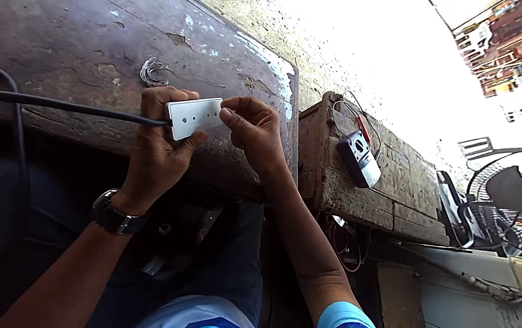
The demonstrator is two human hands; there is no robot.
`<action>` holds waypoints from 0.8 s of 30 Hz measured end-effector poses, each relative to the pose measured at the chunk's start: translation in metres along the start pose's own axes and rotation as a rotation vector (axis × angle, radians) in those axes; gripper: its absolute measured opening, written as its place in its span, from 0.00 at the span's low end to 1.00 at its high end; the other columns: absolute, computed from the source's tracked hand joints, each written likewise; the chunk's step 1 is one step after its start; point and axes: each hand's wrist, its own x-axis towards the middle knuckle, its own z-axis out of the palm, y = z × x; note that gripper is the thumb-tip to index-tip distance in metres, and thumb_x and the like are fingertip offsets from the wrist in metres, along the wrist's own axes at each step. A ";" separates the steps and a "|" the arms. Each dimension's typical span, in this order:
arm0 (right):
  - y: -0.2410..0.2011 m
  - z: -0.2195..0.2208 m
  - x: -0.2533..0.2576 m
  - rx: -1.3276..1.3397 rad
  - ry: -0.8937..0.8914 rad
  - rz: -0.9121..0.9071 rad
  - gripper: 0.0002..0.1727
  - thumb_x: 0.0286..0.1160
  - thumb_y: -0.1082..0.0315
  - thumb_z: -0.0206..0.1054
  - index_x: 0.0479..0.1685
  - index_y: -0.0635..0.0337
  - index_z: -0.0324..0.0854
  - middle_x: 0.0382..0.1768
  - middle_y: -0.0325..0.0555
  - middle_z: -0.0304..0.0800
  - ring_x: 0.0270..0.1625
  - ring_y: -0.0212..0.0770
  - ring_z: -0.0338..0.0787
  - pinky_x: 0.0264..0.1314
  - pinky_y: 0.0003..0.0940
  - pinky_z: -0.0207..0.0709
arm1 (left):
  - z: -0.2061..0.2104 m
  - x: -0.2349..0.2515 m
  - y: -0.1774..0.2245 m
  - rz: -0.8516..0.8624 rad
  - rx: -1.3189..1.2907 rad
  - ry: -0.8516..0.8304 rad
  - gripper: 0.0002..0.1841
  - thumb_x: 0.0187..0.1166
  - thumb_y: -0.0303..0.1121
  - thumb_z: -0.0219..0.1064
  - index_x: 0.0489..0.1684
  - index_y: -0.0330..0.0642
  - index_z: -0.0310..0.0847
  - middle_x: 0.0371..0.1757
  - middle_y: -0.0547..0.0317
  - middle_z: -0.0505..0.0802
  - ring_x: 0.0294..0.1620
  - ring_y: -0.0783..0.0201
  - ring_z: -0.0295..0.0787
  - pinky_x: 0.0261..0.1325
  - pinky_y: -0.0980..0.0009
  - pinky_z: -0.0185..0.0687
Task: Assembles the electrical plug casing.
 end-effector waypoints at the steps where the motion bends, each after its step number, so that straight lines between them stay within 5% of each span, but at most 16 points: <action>1: 0.001 0.002 0.000 0.011 -0.023 -0.014 0.11 0.76 0.77 0.72 0.52 0.73 0.85 0.30 0.48 0.87 0.18 0.28 0.72 0.16 0.21 0.65 | 0.000 0.000 0.000 0.000 0.021 -0.006 0.31 0.73 0.20 0.74 0.74 0.34 0.62 0.74 0.44 0.82 0.77 0.52 0.81 0.78 0.58 0.83; 3: 0.002 0.003 0.003 0.013 0.004 -0.016 0.09 0.78 0.75 0.70 0.51 0.71 0.85 0.29 0.48 0.87 0.18 0.29 0.73 0.16 0.22 0.66 | 0.000 -0.001 0.000 -0.001 0.020 -0.009 0.30 0.73 0.20 0.74 0.73 0.34 0.62 0.74 0.44 0.82 0.77 0.52 0.81 0.79 0.58 0.82; 7: 0.002 -0.005 0.005 0.138 0.113 0.124 0.10 0.93 0.66 0.51 0.53 0.61 0.76 0.16 0.34 0.63 0.14 0.29 0.62 0.15 0.24 0.60 | 0.001 -0.002 0.006 -0.040 -0.071 -0.002 0.31 0.72 0.17 0.73 0.73 0.37 0.61 0.75 0.47 0.82 0.76 0.54 0.82 0.77 0.60 0.84; 12: 0.002 -0.003 0.006 0.225 0.004 0.257 0.10 0.94 0.66 0.49 0.50 0.60 0.74 0.16 0.36 0.65 0.14 0.30 0.65 0.15 0.24 0.62 | -0.001 0.000 0.002 0.003 -0.062 -0.029 0.31 0.72 0.17 0.72 0.73 0.35 0.61 0.77 0.44 0.80 0.78 0.51 0.80 0.79 0.58 0.82; 24: 0.004 -0.004 0.005 0.345 -0.050 0.230 0.06 0.91 0.69 0.54 0.46 0.59 0.72 0.19 0.38 0.69 0.14 0.30 0.66 0.14 0.22 0.62 | -0.001 -0.004 0.010 -0.049 -0.081 -0.042 0.31 0.72 0.18 0.72 0.73 0.41 0.62 0.76 0.52 0.81 0.79 0.54 0.80 0.79 0.58 0.82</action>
